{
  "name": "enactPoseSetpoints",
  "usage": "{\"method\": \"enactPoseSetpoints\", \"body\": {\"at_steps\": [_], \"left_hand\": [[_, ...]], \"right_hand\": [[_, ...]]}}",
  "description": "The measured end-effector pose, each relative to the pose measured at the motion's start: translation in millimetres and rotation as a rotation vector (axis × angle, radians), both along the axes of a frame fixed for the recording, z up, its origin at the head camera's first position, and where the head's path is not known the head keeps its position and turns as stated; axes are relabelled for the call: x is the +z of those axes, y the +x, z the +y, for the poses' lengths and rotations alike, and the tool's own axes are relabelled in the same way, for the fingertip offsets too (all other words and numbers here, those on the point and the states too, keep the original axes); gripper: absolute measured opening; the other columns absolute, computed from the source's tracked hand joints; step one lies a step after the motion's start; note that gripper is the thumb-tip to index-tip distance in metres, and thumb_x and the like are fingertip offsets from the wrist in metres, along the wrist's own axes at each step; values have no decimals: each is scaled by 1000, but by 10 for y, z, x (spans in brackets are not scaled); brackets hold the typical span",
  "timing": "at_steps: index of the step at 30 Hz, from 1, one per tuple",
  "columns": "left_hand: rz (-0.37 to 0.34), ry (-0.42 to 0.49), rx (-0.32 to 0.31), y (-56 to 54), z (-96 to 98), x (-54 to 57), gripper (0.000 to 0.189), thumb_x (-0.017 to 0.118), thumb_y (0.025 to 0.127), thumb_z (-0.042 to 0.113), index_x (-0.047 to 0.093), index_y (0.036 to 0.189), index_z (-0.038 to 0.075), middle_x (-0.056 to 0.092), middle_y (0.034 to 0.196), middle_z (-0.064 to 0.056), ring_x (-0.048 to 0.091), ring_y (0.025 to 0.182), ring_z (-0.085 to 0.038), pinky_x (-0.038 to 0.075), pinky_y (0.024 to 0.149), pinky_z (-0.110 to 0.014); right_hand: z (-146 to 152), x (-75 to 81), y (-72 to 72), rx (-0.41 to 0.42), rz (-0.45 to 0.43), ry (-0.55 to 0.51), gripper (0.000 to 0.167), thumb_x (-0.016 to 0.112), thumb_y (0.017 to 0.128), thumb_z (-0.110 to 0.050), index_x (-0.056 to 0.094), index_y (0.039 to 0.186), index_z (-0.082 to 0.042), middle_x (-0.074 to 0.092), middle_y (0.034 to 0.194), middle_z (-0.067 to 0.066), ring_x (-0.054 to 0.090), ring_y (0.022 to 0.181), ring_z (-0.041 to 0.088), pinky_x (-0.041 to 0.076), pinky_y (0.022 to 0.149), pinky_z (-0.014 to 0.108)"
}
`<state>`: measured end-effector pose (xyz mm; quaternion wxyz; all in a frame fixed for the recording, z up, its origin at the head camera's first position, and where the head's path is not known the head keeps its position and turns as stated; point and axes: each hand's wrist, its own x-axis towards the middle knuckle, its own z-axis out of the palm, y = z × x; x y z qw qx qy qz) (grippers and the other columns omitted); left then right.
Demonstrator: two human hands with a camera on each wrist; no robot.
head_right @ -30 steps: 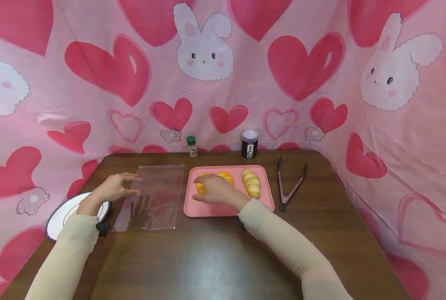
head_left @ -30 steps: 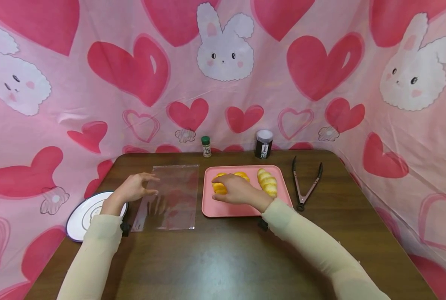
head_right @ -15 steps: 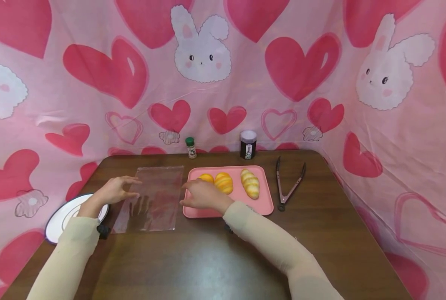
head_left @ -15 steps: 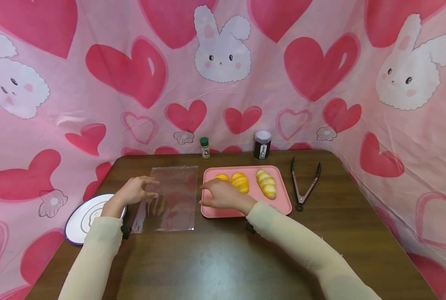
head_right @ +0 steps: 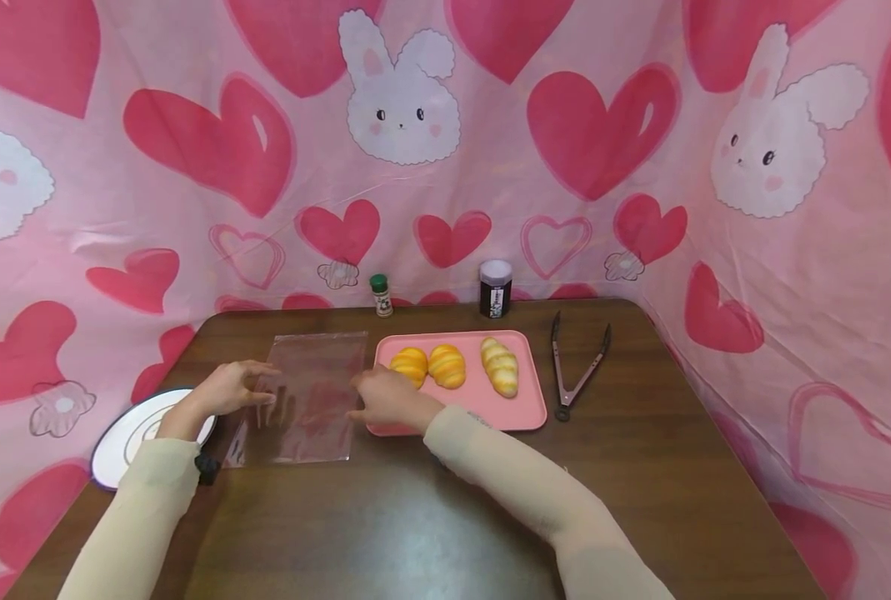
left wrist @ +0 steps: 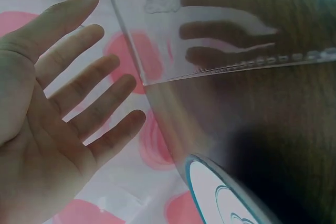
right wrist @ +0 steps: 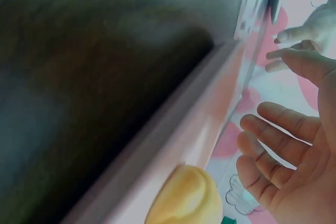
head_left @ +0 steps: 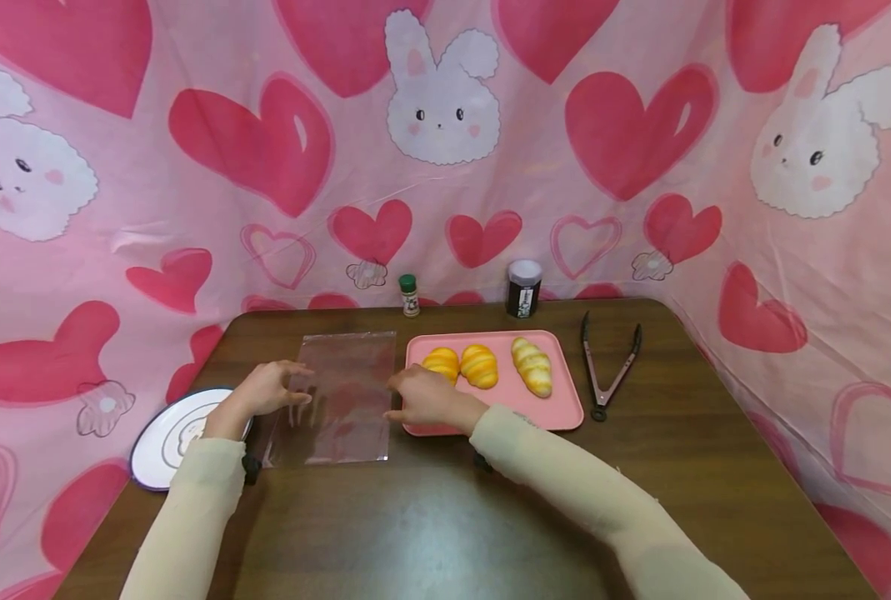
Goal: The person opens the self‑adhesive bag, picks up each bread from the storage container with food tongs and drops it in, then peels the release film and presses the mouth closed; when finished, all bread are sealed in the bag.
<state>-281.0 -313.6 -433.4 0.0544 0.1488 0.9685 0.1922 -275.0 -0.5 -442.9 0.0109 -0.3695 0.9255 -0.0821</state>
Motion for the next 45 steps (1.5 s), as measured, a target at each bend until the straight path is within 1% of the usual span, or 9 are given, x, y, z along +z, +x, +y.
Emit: {"method": "enactPoseSetpoints", "body": {"at_steps": [8, 11, 15, 17, 20, 30, 36, 43, 45], "left_hand": [[26, -21, -47, 5, -14, -76, 46, 80, 83, 22, 69, 122, 2, 61, 133, -28, 58, 119, -47, 47, 98, -63], [-7, -4, -41, 3, -23, -93, 46, 81, 82, 20, 68, 122, 1, 68, 115, -24, 70, 90, -37, 55, 85, -54], [-130, 36, 3, -18, -22, -117, 48, 79, 84, 16, 64, 127, 2, 65, 87, -15, 64, 56, -21, 56, 61, -37], [-169, 39, 21, -36, -13, -133, 49, 79, 85, 16, 63, 129, 2, 62, 81, -12, 63, 57, -18, 55, 56, -32], [-159, 12, 29, -61, 3, -158, 49, 79, 85, 18, 64, 128, 3, 63, 80, -9, 62, 58, -18, 53, 57, -29], [-101, -74, 47, -91, 60, -183, 62, 81, 83, 24, 58, 135, -2, 65, 88, -12, 59, 65, -17, 55, 75, -41], [-118, -69, 71, -91, 62, -181, 55, 82, 82, 27, 62, 127, 1, 63, 82, -11, 59, 62, -18, 53, 65, -36], [-132, -70, 85, -88, 60, -196, 69, 82, 82, 30, 56, 137, -2, 60, 82, -10, 59, 61, -17, 52, 64, -35], [-127, -71, 84, -87, 65, -186, 61, 82, 82, 30, 61, 131, 0, 60, 81, -9, 59, 64, -17, 50, 62, -33]], "right_hand": [[-106, -153, 35, 39, 178, 115, 45, 67, 87, -57, 72, 107, -18, 70, 103, -2, 59, 98, 19, 54, 75, 30], [-128, -188, 39, 52, 206, 131, 44, 67, 87, -58, 73, 103, -18, 70, 103, -3, 59, 97, 19, 54, 76, 30], [-159, -209, 56, 43, 191, 149, 43, 67, 86, -60, 73, 101, -19, 70, 105, -2, 59, 100, 20, 54, 78, 32], [-169, -210, 75, 41, 179, 162, 43, 66, 86, -61, 73, 101, -20, 70, 106, -2, 59, 101, 20, 54, 79, 32], [-180, -207, 99, 37, 167, 173, 44, 67, 86, -61, 74, 102, -21, 71, 107, -2, 58, 101, 20, 53, 79, 32], [-201, -240, 115, 50, 177, 184, 44, 68, 84, -61, 75, 108, -25, 73, 108, -3, 55, 100, 20, 47, 82, 34], [-209, -249, 123, 32, 182, 175, 45, 68, 84, -62, 75, 108, -24, 74, 106, -4, 53, 102, 20, 45, 86, 37], [-223, -252, 132, 28, 199, 186, 46, 67, 84, -63, 76, 104, -23, 74, 105, -4, 54, 103, 20, 44, 85, 37], [-225, -253, 124, 28, 201, 185, 46, 67, 84, -63, 76, 105, -23, 74, 106, -4, 54, 103, 20, 44, 86, 37]]}}
